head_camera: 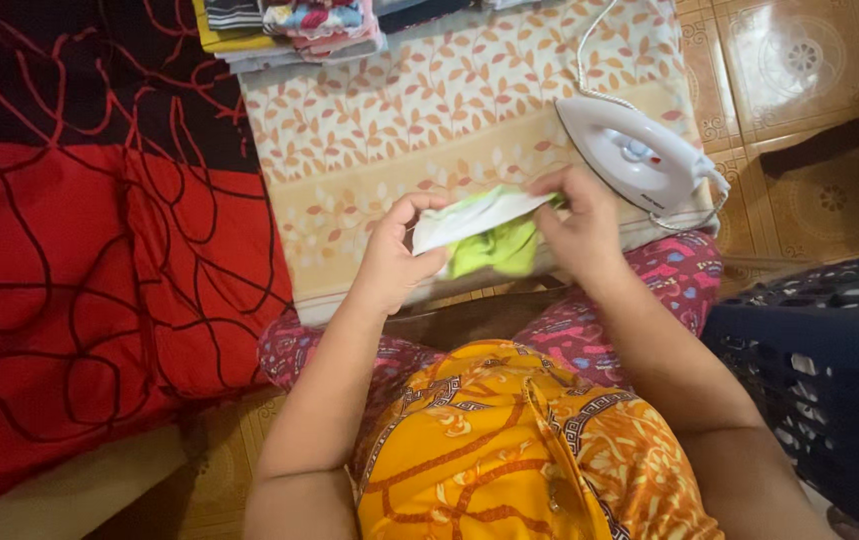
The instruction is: The person folds and irons several items of children's clothing, including small dresses, a hat, and patterned fabric pieces, by laying them on a board, flattening them by hand, and smoothing them with an iron.
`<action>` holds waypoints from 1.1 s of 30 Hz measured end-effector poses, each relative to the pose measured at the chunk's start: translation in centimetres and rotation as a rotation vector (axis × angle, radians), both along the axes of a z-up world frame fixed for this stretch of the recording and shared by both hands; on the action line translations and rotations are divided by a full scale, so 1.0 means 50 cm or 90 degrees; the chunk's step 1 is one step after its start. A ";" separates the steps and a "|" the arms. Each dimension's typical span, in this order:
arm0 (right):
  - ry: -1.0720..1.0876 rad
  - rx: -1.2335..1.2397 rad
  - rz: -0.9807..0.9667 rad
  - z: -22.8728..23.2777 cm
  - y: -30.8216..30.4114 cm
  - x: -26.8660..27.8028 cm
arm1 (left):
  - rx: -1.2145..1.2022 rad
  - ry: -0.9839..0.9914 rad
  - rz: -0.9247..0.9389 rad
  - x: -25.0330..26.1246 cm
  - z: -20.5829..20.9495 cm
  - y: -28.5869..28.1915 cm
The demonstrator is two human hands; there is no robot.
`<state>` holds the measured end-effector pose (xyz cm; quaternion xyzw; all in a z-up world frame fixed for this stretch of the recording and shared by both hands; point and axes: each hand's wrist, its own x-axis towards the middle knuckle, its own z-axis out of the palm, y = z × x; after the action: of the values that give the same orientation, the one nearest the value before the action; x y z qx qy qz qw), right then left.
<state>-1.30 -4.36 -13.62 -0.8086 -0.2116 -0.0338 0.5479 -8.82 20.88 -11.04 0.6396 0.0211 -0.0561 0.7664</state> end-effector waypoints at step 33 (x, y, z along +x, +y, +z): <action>0.015 -0.296 0.012 -0.007 0.024 0.151 | 0.112 0.048 0.016 0.022 -0.260 0.092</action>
<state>6.27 -3.14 -13.98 -0.9112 -0.2150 0.0306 0.3500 -7.73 25.50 -24.03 0.7015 0.0630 -0.0687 0.7066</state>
